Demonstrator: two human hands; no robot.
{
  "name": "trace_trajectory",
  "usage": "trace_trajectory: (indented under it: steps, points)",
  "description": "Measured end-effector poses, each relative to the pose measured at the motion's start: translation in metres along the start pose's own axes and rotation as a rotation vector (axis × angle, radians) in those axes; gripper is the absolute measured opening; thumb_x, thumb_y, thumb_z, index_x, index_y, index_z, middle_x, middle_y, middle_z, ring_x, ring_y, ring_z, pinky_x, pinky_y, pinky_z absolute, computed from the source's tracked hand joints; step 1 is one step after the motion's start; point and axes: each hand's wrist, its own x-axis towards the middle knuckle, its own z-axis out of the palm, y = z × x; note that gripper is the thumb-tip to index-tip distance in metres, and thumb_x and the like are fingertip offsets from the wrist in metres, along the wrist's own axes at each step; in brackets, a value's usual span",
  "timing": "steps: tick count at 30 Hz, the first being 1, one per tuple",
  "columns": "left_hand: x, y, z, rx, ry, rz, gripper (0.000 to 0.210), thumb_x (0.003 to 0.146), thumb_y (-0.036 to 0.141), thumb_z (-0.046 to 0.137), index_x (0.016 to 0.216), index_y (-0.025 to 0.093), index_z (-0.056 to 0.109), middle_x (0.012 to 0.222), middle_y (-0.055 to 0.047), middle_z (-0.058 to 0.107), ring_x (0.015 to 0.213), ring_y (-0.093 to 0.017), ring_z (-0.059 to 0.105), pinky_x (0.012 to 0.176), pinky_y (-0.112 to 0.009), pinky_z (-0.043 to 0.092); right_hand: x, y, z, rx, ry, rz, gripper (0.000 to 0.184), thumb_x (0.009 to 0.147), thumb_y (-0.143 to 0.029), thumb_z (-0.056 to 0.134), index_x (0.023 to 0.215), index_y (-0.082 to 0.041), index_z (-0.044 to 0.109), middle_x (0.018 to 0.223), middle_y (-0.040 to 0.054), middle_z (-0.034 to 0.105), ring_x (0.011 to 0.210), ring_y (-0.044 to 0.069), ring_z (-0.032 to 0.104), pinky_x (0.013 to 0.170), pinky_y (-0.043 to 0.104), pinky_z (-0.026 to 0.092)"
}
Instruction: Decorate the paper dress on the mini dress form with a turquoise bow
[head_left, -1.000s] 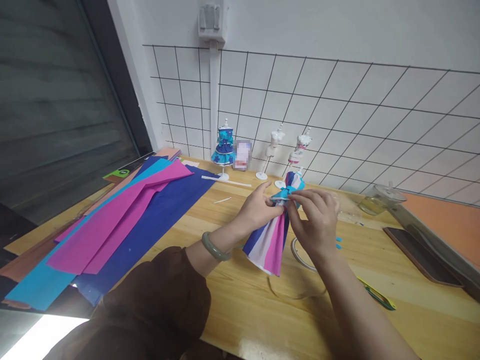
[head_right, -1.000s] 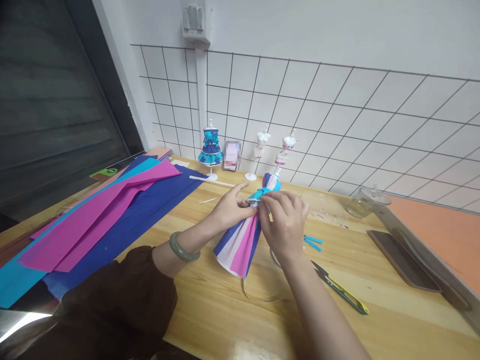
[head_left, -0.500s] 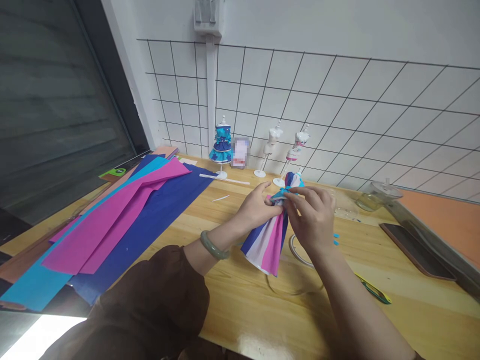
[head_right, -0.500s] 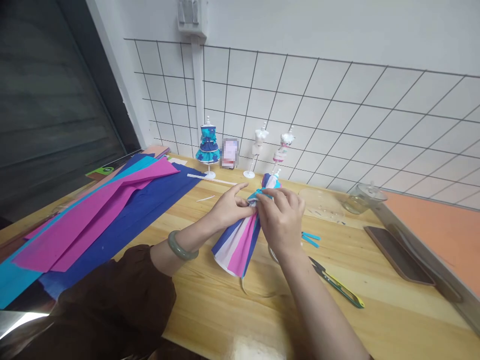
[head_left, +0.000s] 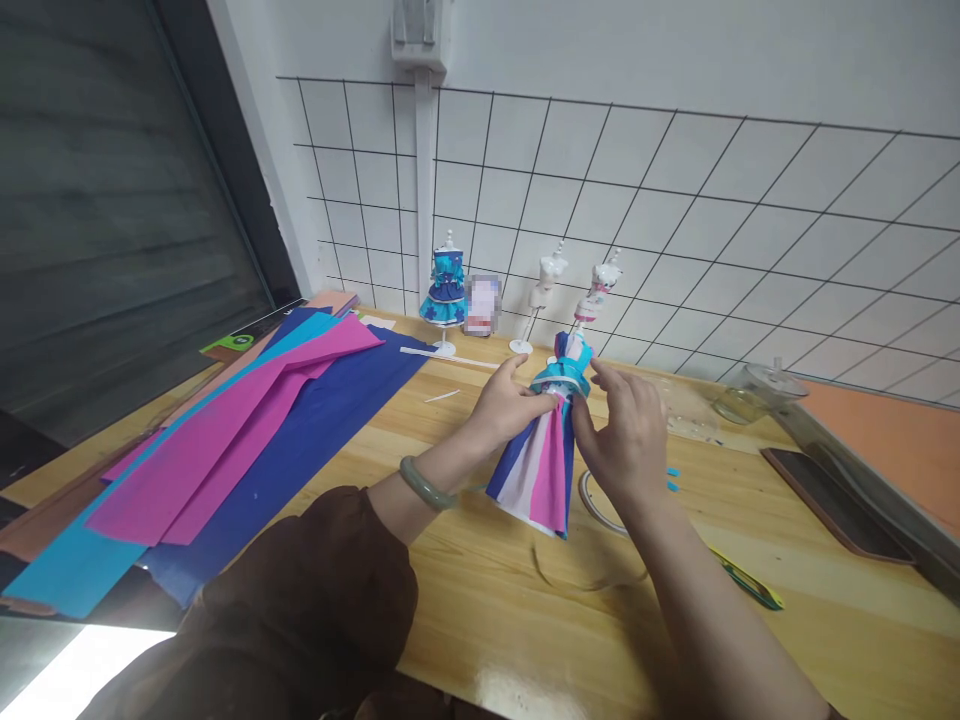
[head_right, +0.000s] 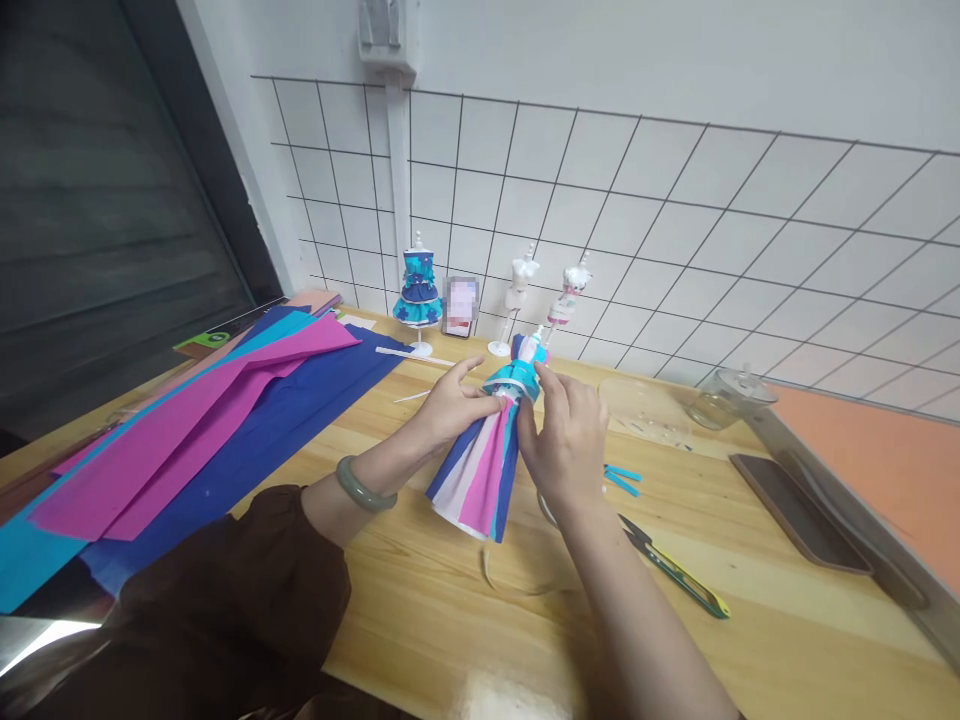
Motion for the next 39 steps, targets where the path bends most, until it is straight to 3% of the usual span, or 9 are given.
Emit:
trace_trajectory:
  steps: [6, 16, 21, 24, 27, 30, 32, 35, 39]
  points:
    - [-0.003, 0.004, 0.002, -0.075, -0.001, -0.028, 0.086, 0.067, 0.025, 0.073, 0.140, 0.016, 0.029, 0.072, -0.002, 0.062, 0.065, -0.016, 0.060, 0.061, -0.027, 0.047, 0.000, 0.001, 0.000, -0.036, -0.049, 0.010, 0.040, 0.087, -0.022, 0.046, 0.126, -0.016, 0.047, 0.078, 0.0052, 0.064, 0.070, 0.020, 0.057, 0.067, 0.033, 0.039]
    - [-0.007, 0.015, 0.002, -0.008, 0.047, -0.069, 0.080, 0.065, 0.022, 0.073, 0.136, 0.015, 0.035, 0.071, -0.002, 0.062, 0.061, -0.015, 0.059, 0.056, -0.025, 0.044, 0.000, 0.000, -0.002, -0.080, -0.051, -0.013, 0.040, 0.085, -0.020, 0.046, 0.125, -0.015, 0.047, 0.077, 0.0050, 0.065, 0.070, 0.020, 0.058, 0.067, 0.033, 0.039]
    - [-0.008, 0.021, 0.002, -0.158, 0.028, -0.115, 0.084, 0.068, 0.019, 0.072, 0.140, 0.013, 0.029, 0.070, -0.003, 0.063, 0.060, -0.015, 0.059, 0.059, -0.027, 0.046, 0.000, -0.002, -0.004, 0.079, -0.049, 0.051, 0.045, 0.084, -0.026, 0.051, 0.128, -0.017, 0.045, 0.083, 0.0047, 0.064, 0.072, 0.018, 0.058, 0.069, 0.034, 0.042]
    - [-0.005, 0.021, 0.000, -0.227, 0.067, -0.105, 0.081, 0.068, 0.016, 0.071, 0.138, 0.012, 0.031, 0.077, -0.006, 0.066, 0.066, -0.016, 0.061, 0.063, -0.027, 0.047, 0.001, -0.004, -0.004, 0.285, -0.067, 0.213, 0.051, 0.081, -0.032, 0.055, 0.129, -0.019, 0.043, 0.085, 0.0040, 0.062, 0.072, 0.018, 0.057, 0.065, 0.033, 0.044]
    - [0.000, 0.018, -0.002, -0.282, 0.094, -0.078, 0.079, 0.069, 0.014, 0.070, 0.137, 0.011, 0.032, 0.072, -0.004, 0.066, 0.063, -0.014, 0.061, 0.064, -0.027, 0.048, 0.004, -0.005, -0.002, 0.640, -0.139, 0.548, 0.059, 0.077, -0.039, 0.061, 0.130, -0.020, 0.043, 0.081, 0.0022, 0.061, 0.073, 0.018, 0.059, 0.062, 0.032, 0.045]
    - [0.003, 0.015, -0.003, -0.303, 0.090, -0.030, 0.081, 0.068, 0.015, 0.072, 0.138, 0.010, 0.031, 0.066, -0.001, 0.065, 0.061, -0.013, 0.061, 0.066, -0.027, 0.049, 0.008, -0.007, -0.001, 0.987, -0.301, 0.918, 0.069, 0.071, -0.043, 0.069, 0.131, -0.020, 0.043, 0.080, 0.0018, 0.064, 0.078, 0.019, 0.061, 0.065, 0.031, 0.047]
    - [0.003, 0.011, -0.003, -0.309, 0.068, 0.006, 0.083, 0.068, 0.017, 0.073, 0.138, 0.012, 0.031, 0.070, -0.002, 0.067, 0.064, -0.014, 0.063, 0.068, -0.028, 0.050, 0.010, -0.009, -0.002, 1.146, -0.359, 1.079, 0.070, 0.067, -0.042, 0.074, 0.128, -0.022, 0.046, 0.081, 0.0013, 0.066, 0.080, 0.018, 0.062, 0.068, 0.030, 0.047]
    - [0.003, 0.005, -0.002, -0.318, 0.019, 0.038, 0.086, 0.067, 0.019, 0.075, 0.140, 0.015, 0.029, 0.082, -0.006, 0.070, 0.073, -0.016, 0.065, 0.075, -0.030, 0.050, 0.013, -0.012, -0.004, 1.278, -0.329, 1.166, 0.063, 0.063, -0.037, 0.079, 0.119, -0.024, 0.053, 0.085, 0.0005, 0.069, 0.081, 0.017, 0.063, 0.068, 0.029, 0.049]
    - [0.004, 0.000, 0.000, -0.306, -0.045, 0.066, 0.088, 0.067, 0.021, 0.076, 0.141, 0.018, 0.028, 0.090, -0.008, 0.071, 0.081, -0.017, 0.066, 0.082, -0.033, 0.049, 0.013, -0.015, -0.005, 1.318, -0.296, 1.165, 0.051, 0.060, -0.034, 0.081, 0.106, -0.025, 0.060, 0.089, 0.0003, 0.070, 0.079, 0.017, 0.064, 0.068, 0.030, 0.050]
